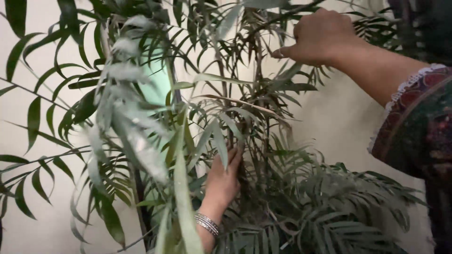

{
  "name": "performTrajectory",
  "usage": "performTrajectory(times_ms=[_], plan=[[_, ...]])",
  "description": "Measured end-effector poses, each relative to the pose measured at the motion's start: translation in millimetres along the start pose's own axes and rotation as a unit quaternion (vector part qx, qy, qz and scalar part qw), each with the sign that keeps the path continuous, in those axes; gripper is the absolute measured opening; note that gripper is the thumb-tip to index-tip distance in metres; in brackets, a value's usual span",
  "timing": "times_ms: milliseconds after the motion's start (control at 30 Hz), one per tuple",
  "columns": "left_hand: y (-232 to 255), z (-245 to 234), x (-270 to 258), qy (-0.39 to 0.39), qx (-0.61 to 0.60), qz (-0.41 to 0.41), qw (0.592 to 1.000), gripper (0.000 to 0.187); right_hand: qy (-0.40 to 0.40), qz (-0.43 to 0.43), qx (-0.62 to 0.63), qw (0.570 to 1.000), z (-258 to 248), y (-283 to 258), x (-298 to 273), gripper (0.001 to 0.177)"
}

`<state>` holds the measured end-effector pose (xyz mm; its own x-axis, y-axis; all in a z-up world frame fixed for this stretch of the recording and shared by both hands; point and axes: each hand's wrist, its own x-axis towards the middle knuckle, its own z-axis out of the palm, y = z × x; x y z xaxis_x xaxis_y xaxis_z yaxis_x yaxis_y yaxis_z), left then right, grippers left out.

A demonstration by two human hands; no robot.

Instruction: Pruning dry and dead leaves from a potted palm plant using a pair of scissors.

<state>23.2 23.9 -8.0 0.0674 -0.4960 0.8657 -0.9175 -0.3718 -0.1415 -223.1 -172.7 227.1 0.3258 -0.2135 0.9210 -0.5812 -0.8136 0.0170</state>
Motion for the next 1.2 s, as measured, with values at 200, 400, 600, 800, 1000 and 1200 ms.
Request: performTrajectory(times_ms=[200, 400, 600, 800, 1000, 1200], plan=[[-18, 31, -5, 0.056, 0.093, 0.055, 0.993, 0.079, 0.072, -0.019, -0.078, 0.994, 21, 10, 27, 0.067], [-71, 96, -26, 0.062, -0.464, -0.071, 0.881, 0.066, 0.068, -0.053, -0.140, 0.986, 3, 24, 17, 0.056], [-22, 29, -12, -0.051, -0.301, -0.166, 0.938, 0.051, 0.161, -0.104, -0.225, 0.955, 9, 30, 25, 0.057], [-16, 20, -10, -0.006, -0.139, -0.056, 0.989, 0.056, 0.061, -0.019, -0.105, 0.992, 3, 45, 23, 0.062], [-2, -1, -8, 0.027, 0.012, 0.023, 0.999, 0.063, 0.042, -0.069, -0.087, 0.993, -12, 16, -6, 0.064], [-4, 4, -3, 0.022, 0.086, 0.083, 0.993, 0.083, 0.061, -0.094, -0.284, 0.952, -7, 7, 1, 0.048]])
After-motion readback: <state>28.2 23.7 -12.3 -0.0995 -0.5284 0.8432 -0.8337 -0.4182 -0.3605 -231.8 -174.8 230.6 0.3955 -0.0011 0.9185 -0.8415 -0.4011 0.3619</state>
